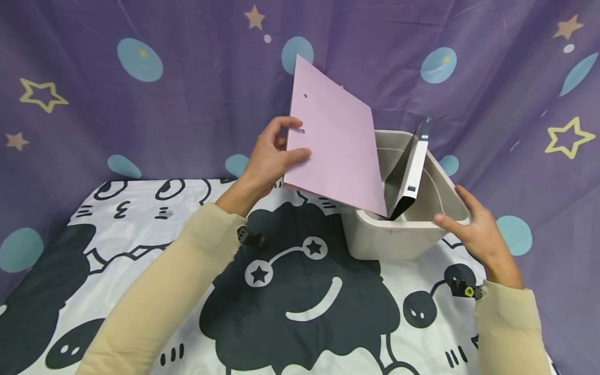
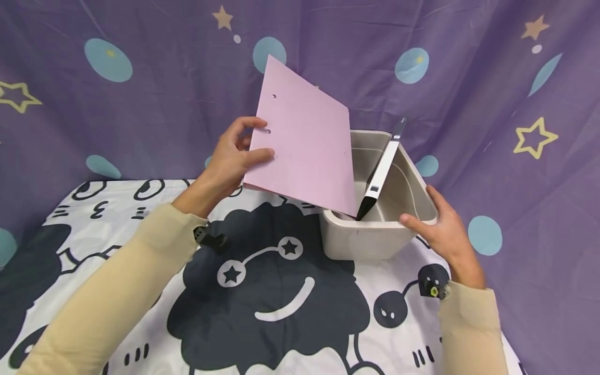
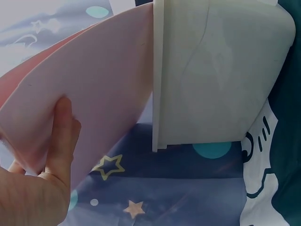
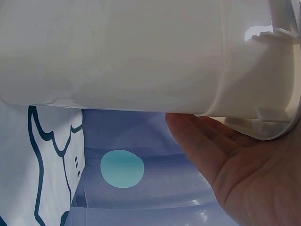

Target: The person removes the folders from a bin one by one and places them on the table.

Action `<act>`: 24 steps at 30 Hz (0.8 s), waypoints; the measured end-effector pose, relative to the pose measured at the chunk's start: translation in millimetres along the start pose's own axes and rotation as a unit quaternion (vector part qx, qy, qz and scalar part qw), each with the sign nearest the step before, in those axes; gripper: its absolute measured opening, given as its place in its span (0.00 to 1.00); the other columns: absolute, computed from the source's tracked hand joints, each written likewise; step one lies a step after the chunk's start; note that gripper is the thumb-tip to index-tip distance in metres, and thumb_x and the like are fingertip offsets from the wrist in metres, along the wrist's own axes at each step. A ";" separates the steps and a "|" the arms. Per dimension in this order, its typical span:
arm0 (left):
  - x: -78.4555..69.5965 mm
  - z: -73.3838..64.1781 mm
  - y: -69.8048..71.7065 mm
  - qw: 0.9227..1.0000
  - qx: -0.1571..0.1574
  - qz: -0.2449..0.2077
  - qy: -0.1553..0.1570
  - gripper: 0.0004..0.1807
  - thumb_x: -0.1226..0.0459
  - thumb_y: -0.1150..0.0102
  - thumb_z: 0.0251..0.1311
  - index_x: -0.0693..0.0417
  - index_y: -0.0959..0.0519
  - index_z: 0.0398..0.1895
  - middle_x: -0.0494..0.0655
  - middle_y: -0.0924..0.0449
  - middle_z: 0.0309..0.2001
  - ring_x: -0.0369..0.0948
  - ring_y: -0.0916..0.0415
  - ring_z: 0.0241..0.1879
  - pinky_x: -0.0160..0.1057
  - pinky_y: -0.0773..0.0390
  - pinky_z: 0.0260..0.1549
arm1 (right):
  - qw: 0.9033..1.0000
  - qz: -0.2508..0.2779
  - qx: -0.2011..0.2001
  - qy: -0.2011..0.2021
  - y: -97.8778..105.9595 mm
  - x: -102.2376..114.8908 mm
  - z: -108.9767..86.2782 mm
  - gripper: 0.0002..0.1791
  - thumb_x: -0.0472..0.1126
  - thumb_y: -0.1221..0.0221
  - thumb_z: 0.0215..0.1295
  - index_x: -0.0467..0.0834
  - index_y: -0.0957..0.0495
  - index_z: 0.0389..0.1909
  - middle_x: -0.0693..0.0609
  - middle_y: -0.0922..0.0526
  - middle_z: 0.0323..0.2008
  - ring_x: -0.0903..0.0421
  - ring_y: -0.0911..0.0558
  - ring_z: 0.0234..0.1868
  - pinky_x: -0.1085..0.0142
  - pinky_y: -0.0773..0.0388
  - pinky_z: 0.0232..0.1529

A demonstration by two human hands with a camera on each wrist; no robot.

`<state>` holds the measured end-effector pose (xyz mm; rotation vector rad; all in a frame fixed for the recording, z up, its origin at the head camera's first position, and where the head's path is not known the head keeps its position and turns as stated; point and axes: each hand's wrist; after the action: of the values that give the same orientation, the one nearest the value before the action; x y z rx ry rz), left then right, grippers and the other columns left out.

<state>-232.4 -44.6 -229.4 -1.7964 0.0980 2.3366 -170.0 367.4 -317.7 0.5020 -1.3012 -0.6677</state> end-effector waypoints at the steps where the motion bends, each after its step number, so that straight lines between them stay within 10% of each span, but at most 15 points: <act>1: 1.2 -0.8 0.9 1.000 -0.002 -0.003 0.000 0.29 0.76 0.37 0.51 0.50 0.31 0.56 0.58 0.24 0.48 0.51 0.20 0.37 0.45 0.18 0.28 | 1.000 0.000 -0.001 0.001 -0.3 -0.4 -0.1 0.47 0.50 0.37 0.61 0.50 0.54 0.76 0.35 0.35 0.64 0.56 0.32 0.53 0.72 0.38 0.45; 24: 13.6 -11.5 16.8 0.998 -0.031 -0.050 -0.015 0.29 0.79 0.38 0.49 0.51 0.30 0.55 0.60 0.25 0.49 0.49 0.21 0.40 0.41 0.18 0.31 | 1.000 -0.005 -0.011 -0.007 -1.1 3.1 -2.0 0.47 0.50 0.36 0.60 0.52 0.52 0.75 0.37 0.35 0.65 0.53 0.32 0.54 0.72 0.38 0.45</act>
<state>-228.1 -61.5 -246.6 -1.7512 -0.0682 2.3190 -167.8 364.4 -316.8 0.4872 -1.3050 -0.6943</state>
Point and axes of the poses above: each hand's wrist, its own z-axis towards the middle knuckle, its own y-axis out of the back of the hand, x = y × z
